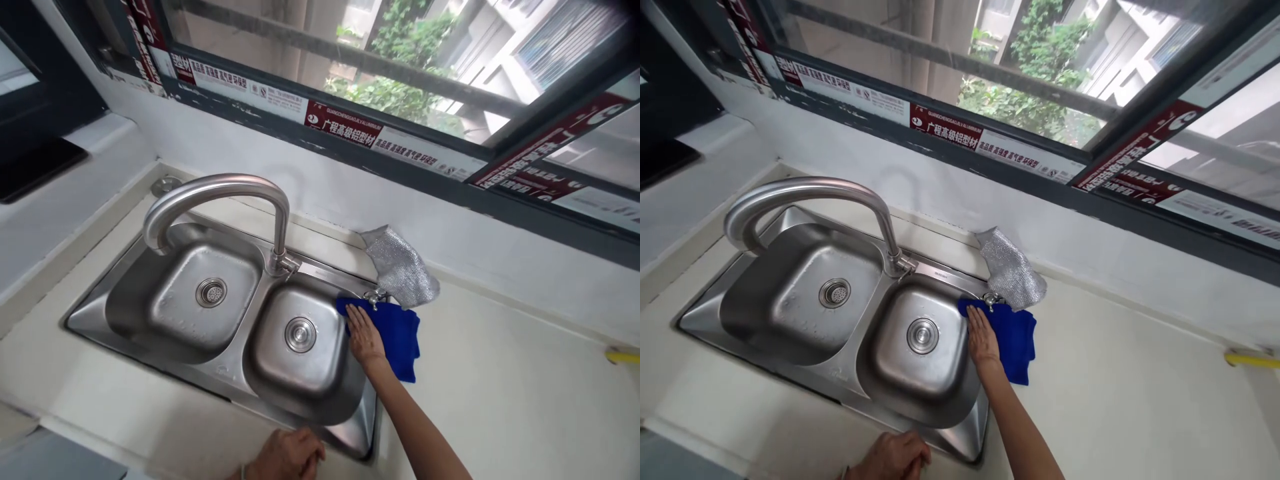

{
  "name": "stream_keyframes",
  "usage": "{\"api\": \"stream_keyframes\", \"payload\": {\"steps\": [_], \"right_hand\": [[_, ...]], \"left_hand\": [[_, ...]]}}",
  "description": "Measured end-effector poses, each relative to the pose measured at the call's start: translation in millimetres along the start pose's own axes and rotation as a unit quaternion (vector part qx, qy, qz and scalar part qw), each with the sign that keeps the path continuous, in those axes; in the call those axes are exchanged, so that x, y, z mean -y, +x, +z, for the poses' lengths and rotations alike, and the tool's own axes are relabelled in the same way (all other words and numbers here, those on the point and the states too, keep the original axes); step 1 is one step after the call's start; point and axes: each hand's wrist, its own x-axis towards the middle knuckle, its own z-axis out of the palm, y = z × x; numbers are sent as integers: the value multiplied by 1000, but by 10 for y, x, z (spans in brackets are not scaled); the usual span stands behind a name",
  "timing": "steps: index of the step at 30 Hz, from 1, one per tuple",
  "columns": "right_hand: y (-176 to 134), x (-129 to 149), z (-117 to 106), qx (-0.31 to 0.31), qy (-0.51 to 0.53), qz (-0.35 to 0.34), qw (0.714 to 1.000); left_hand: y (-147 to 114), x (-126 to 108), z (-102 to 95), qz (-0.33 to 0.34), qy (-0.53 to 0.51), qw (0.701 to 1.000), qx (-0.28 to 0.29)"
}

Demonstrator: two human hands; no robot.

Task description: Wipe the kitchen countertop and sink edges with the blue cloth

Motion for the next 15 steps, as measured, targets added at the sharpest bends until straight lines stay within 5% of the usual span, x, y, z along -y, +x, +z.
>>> {"api": "stream_keyframes", "payload": {"steps": [8, 15], "right_hand": [[-276, 383, 161, 17, 22, 46, 999], [-699, 690, 160, 66, 53, 7, 996]], "left_hand": [[18, -1, -24, -4, 9, 1000, 16], [24, -19, -36, -6, 1, 1000, 3]]}}
